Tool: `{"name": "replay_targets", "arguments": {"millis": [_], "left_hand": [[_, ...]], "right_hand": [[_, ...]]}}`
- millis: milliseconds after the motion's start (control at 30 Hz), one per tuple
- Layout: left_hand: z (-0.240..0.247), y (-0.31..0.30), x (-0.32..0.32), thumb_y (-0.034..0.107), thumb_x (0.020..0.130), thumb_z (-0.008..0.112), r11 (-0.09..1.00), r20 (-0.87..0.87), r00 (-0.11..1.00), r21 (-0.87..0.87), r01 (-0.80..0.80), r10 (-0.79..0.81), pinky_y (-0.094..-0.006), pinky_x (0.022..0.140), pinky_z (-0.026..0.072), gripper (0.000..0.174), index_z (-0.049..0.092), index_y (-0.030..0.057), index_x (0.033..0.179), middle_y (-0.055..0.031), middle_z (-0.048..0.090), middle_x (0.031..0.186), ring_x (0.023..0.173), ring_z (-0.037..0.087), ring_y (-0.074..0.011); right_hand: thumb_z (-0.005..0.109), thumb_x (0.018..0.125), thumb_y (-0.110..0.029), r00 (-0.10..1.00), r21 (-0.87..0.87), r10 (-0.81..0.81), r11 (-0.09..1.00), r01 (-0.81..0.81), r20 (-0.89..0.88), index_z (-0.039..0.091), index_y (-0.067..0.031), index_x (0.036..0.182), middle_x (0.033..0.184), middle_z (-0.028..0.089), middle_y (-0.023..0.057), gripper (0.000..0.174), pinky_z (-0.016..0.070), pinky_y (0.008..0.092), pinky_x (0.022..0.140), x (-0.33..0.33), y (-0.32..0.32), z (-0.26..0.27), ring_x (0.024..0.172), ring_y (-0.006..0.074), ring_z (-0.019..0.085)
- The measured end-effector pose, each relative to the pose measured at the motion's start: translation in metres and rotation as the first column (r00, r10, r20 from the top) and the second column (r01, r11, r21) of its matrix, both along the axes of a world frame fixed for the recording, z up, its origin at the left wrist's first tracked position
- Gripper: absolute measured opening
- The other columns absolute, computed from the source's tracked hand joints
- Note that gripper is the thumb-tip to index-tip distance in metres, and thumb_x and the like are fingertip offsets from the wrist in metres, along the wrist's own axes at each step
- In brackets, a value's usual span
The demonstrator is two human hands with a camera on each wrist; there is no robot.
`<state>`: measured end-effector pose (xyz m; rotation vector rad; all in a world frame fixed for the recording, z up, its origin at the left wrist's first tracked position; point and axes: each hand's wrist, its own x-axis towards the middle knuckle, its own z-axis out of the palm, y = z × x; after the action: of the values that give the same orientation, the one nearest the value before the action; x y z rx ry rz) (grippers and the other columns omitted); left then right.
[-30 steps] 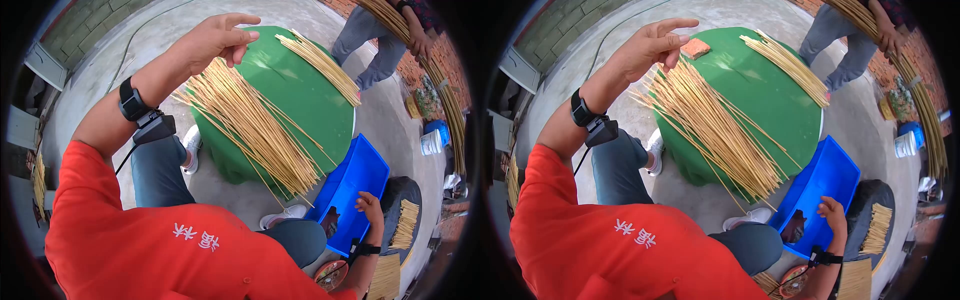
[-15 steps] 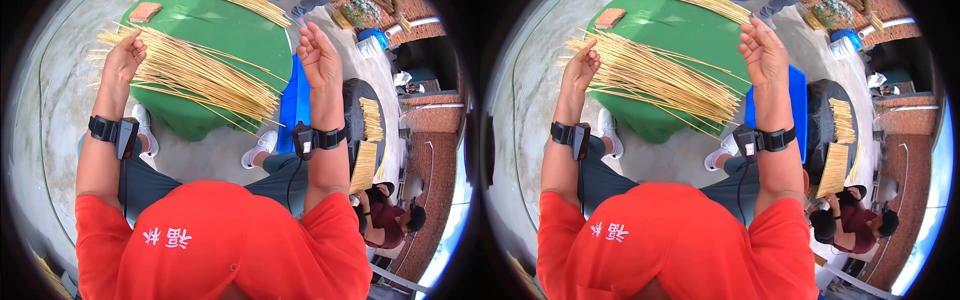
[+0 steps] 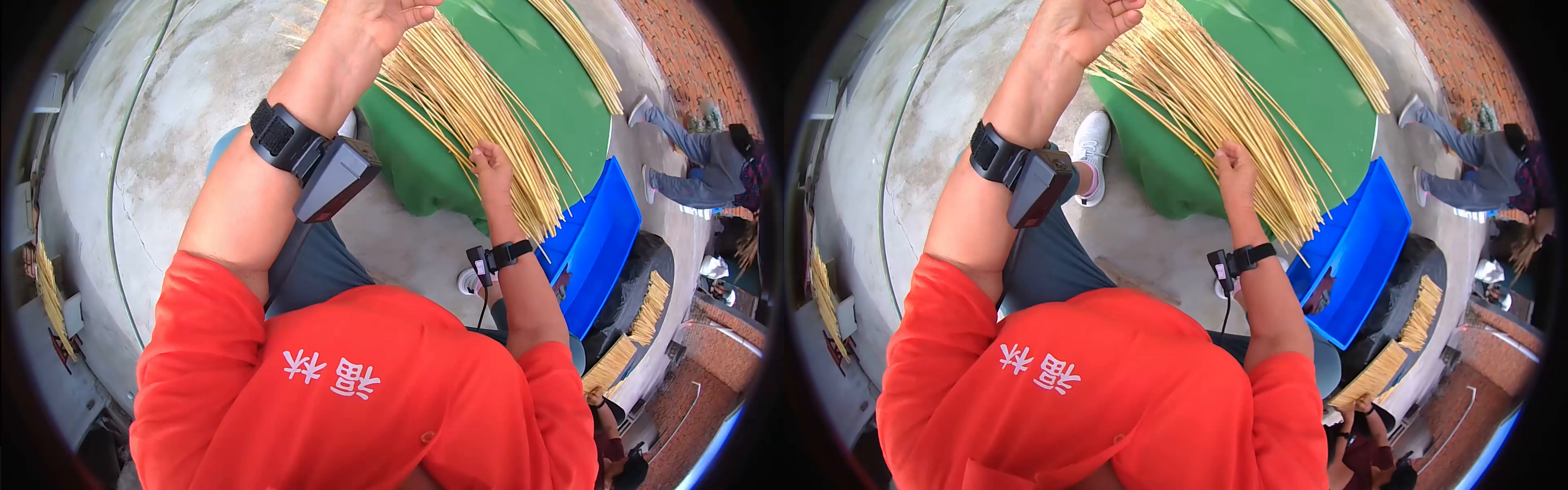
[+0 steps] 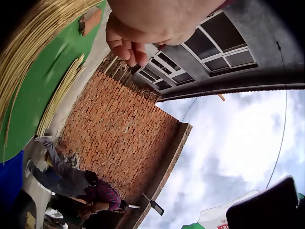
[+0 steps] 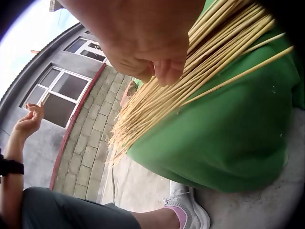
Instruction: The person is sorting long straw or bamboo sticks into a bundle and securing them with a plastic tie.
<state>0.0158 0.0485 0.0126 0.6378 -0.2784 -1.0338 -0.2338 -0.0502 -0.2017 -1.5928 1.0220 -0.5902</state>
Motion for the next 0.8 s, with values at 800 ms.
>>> {"name": "replay_targets", "arguments": {"millis": [800], "left_hand": [[-0.017, -0.015, -0.017, 0.020, 0.088, 0.046, 0.976, 0.081, 0.996, 0.214, 0.025, -0.043, -0.0240, 0.057, 0.0423, 0.018, 0.057, 0.0059, 0.087, -0.0035, 0.057, 0.060, 0.057, 0.054, -0.0131]], "right_hand": [[0.070, 0.066, -0.015, 0.858, -0.733, 0.031, 0.504, -0.457, -0.513, 0.048, -0.0089, 0.117, 0.126, 0.037, 0.0176, 0.055, 0.0256, 0.0472, 0.098, 0.009, 0.009, 0.001, 0.120, 0.0355, 0.032]]}}
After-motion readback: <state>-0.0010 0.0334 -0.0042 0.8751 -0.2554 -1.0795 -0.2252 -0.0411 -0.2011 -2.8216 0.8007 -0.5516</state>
